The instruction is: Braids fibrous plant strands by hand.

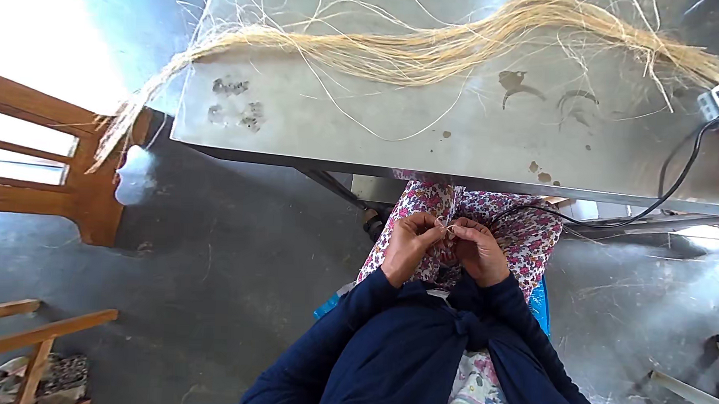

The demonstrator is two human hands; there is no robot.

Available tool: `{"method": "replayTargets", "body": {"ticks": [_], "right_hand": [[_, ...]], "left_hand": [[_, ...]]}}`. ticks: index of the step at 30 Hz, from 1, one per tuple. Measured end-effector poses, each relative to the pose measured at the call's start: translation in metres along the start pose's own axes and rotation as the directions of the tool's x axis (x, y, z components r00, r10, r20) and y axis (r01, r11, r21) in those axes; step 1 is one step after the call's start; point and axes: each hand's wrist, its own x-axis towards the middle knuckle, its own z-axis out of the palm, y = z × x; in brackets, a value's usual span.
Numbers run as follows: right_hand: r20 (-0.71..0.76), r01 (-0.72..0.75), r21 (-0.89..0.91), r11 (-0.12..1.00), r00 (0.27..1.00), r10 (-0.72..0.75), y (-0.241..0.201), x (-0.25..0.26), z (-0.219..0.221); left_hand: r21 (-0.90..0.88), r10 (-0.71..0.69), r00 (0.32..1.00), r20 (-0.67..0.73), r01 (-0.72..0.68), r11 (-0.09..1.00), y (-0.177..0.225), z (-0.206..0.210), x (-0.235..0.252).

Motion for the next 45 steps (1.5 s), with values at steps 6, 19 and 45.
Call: {"method": "replayTargets", "body": {"ticks": [6, 19, 45], "right_hand": [[0.014, 0.112, -0.113, 0.987, 0.994, -0.111, 0.001, 0.003, -0.001], [-0.114, 0.097, -0.341, 0.935, 0.983, -0.143, -0.008, -0.001, 0.005], [-0.152, 0.102, -0.347, 0.932, 0.975, -0.163, -0.013, -0.002, -0.001]], "left_hand": [[-0.066, -0.005, 1.0, -0.012, 0.004, 0.998, 0.001, 0.004, -0.002], [0.53, 0.339, 0.913, 0.229, -0.409, 0.743, 0.006, -0.005, 0.0], [0.164, 0.03, 0.998, -0.049, -0.021, 0.986, -0.003, 0.005, 0.001]]}}
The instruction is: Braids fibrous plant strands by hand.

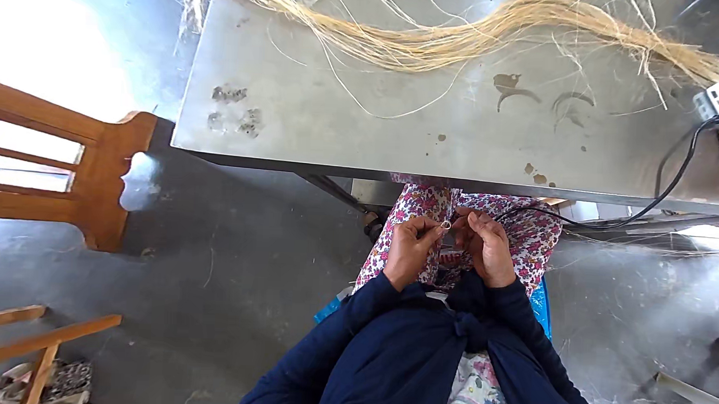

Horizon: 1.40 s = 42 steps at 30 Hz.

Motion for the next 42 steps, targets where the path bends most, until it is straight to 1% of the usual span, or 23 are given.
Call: {"method": "replayTargets", "body": {"ticks": [2, 3, 5, 8, 10, 12, 14, 16, 18, 19, 20, 22, 23, 25, 27, 31, 34, 36, 40, 42], "right_hand": [[-0.019, 0.06, -0.058, 0.997, 0.998, -0.061, 0.003, -0.003, 0.004], [-0.024, 0.089, -0.079, 0.993, 0.996, -0.091, 0.005, -0.004, 0.007], [-0.019, 0.157, -0.125, 0.98, 0.987, -0.161, 0.009, -0.007, 0.014], [-0.039, 0.296, -0.17, 0.94, 0.951, -0.307, 0.017, -0.006, 0.016], [-0.056, 0.333, -0.207, 0.92, 0.935, -0.351, 0.018, -0.005, 0.015], [-0.045, 0.342, -0.228, 0.912, 0.932, -0.361, 0.016, -0.004, 0.012], [-0.021, 0.336, -0.206, 0.919, 0.938, -0.347, 0.014, -0.003, 0.009], [0.014, 0.322, -0.122, 0.939, 0.947, -0.322, 0.014, -0.001, 0.005], [0.051, 0.253, 0.059, 0.966, 0.965, -0.257, 0.016, 0.0, 0.002], [0.064, 0.184, 0.177, 0.967, 0.978, -0.198, 0.016, -0.001, 0.003], [0.076, 0.099, 0.293, 0.951, 0.989, -0.126, 0.017, -0.002, 0.006], [0.087, -0.067, 0.495, 0.866, 0.996, 0.027, 0.017, -0.005, 0.012], [0.1, -0.122, 0.557, 0.822, 0.992, 0.079, 0.017, -0.006, 0.014], [0.125, -0.178, 0.637, 0.75, 0.984, 0.127, 0.016, -0.006, 0.016], [0.119, -0.175, 0.658, 0.732, 0.985, 0.128, 0.013, -0.005, 0.016], [0.111, -0.112, 0.614, 0.781, 0.992, 0.055, 0.016, -0.004, 0.013], [0.094, -0.08, 0.577, 0.813, 0.995, 0.031, 0.02, -0.004, 0.01], [0.088, -0.069, 0.558, 0.827, 0.996, 0.023, 0.022, -0.004, 0.008], [0.104, -0.024, 0.51, 0.86, 0.994, -0.034, 0.026, -0.002, 0.005], [0.055, 0.008, 0.475, 0.88, 0.998, -0.038, 0.023, -0.001, 0.008]], "left_hand": [[-0.021, 0.009, 1.0, -0.022, -0.009, 1.0, -0.001, 0.002, 0.0], [0.001, 0.026, 0.999, -0.028, -0.026, 1.0, -0.001, 0.002, 0.001], [0.078, 0.067, 0.997, -0.031, -0.064, 0.995, -0.002, 0.003, 0.001], [0.195, 0.134, 0.991, -0.022, -0.128, 0.972, 0.0, 0.005, 0.0], [0.248, 0.15, 0.989, -0.01, -0.142, 0.958, -0.001, 0.004, 0.0], [0.294, 0.151, 0.989, 0.002, -0.145, 0.945, 0.0, 0.003, -0.001], [0.318, 0.152, 0.988, 0.014, -0.149, 0.936, 0.0, 0.003, -0.001], [0.298, 0.141, 0.989, 0.039, -0.147, 0.943, 0.0, 0.003, -0.001], [0.194, 0.086, 0.993, 0.077, -0.099, 0.976, 0.001, 0.004, -0.001], [0.119, 0.046, 0.994, 0.097, -0.057, 0.991, 0.002, 0.006, -0.001], [0.046, 0.015, 0.993, 0.117, -0.02, 0.999, 0.004, 0.007, -0.001], [-0.054, -0.02, 0.991, 0.13, 0.027, 0.998, 0.005, 0.01, 0.0], [-0.085, -0.035, 0.992, 0.125, 0.046, 0.995, 0.005, 0.011, 0.0], [-0.109, -0.057, 0.993, 0.102, 0.068, 0.992, 0.006, 0.013, 0.001], [-0.107, -0.049, 0.995, 0.091, 0.059, 0.992, 0.003, 0.014, 0.001], [-0.059, 0.002, 0.995, 0.097, 0.004, 0.998, -0.002, 0.015, -0.001], [-0.04, 0.016, 0.994, 0.108, -0.011, 0.999, -0.003, 0.015, -0.001], [-0.05, 0.005, 0.992, 0.123, 0.001, 0.999, -0.004, 0.015, 0.0], [-0.117, -0.076, 0.988, 0.138, 0.092, 0.989, -0.003, 0.015, 0.0], [-0.127, -0.077, 0.988, 0.134, 0.095, 0.987, -0.004, 0.014, 0.0]]}}
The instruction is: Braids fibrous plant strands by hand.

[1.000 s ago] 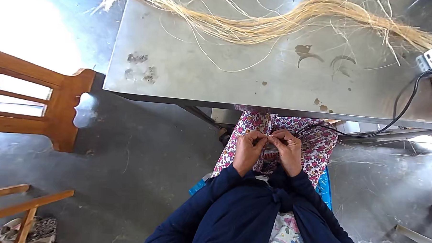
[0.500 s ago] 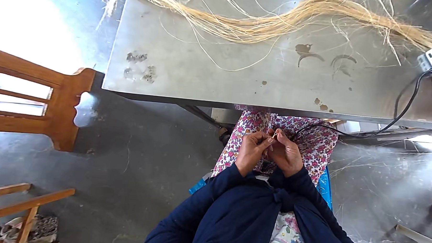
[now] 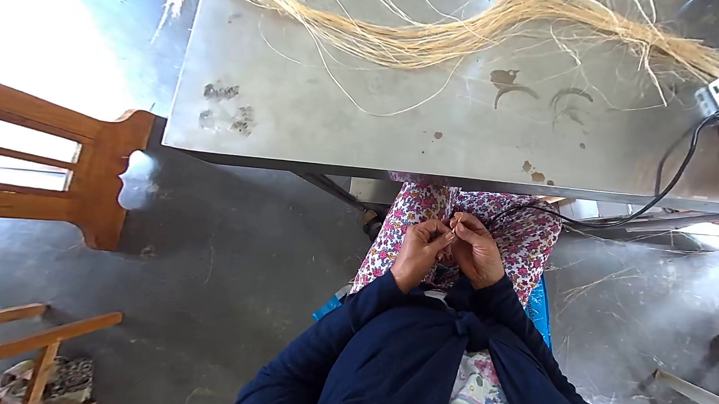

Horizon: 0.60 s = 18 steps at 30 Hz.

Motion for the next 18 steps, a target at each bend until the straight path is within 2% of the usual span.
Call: {"method": "replayTargets", "body": {"ticks": [3, 6, 9, 14, 18], "right_hand": [[-0.081, -0.006, -0.041, 0.999, 0.997, 0.003, 0.0, 0.001, 0.007], [-0.079, 0.009, -0.058, 0.998, 0.997, -0.013, -0.002, 0.003, 0.008], [-0.068, 0.051, -0.087, 0.995, 0.996, -0.057, -0.006, 0.007, 0.005], [-0.186, 0.061, -0.034, 0.998, 0.98, -0.067, -0.011, 0.01, 0.007], [-0.267, 0.046, -0.009, 0.999, 0.963, -0.047, -0.01, 0.012, 0.011]], "left_hand": [[-0.036, -0.058, 0.998, 0.012, 0.058, 0.998, 0.002, -0.003, 0.0], [-0.05, -0.125, 0.992, 0.01, 0.126, 0.991, 0.008, -0.008, 0.0], [-0.047, -0.117, 0.992, 0.051, 0.119, 0.992, 0.01, -0.018, -0.003], [-0.031, -0.142, 0.988, 0.063, 0.144, 0.989, 0.015, -0.037, -0.013], [0.117, -0.088, 0.994, 0.061, 0.08, 0.99, 0.007, -0.055, -0.019]]}}
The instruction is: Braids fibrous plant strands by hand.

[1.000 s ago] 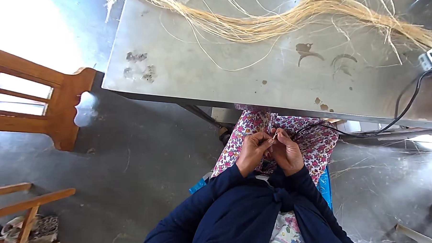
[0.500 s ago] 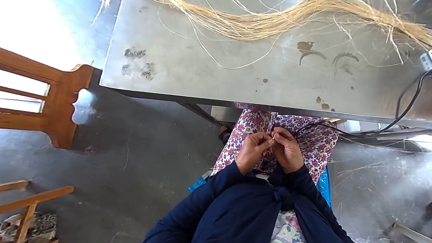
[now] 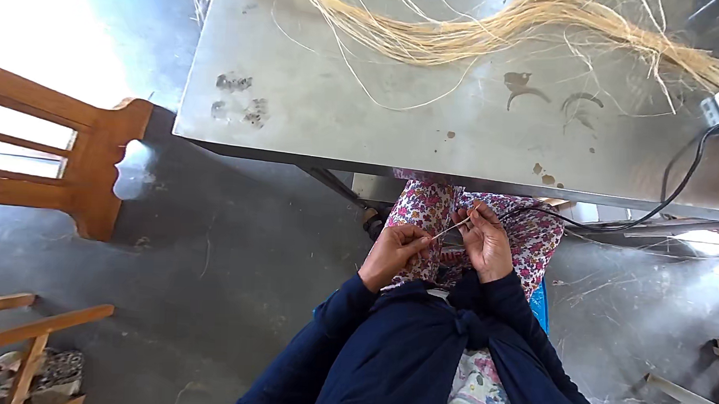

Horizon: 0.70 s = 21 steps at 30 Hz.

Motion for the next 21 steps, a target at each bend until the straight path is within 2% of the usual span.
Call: {"method": "replayTargets", "body": {"ticks": [4, 12, 17, 21], "right_hand": [[-0.02, 0.019, 0.028, 0.999, 1.0, -0.018, -0.001, 0.002, -0.002], [-0.08, 0.037, 0.029, 0.999, 0.996, -0.034, 0.0, 0.003, -0.003], [-0.106, 0.163, -0.053, 0.985, 0.98, -0.168, -0.005, 0.006, -0.008], [-0.092, 0.26, -0.142, 0.955, 0.957, -0.274, -0.007, 0.004, -0.01]], "left_hand": [[0.061, -0.022, 0.998, -0.055, 0.025, 0.998, -0.006, -0.008, -0.004], [0.235, -0.019, 0.997, -0.069, 0.034, 0.971, -0.004, -0.011, -0.003], [0.311, -0.051, 0.999, -0.008, 0.051, 0.949, -0.004, -0.024, -0.002], [0.495, 0.001, 1.0, 0.03, -0.016, 0.869, -0.003, -0.04, -0.001]]}}
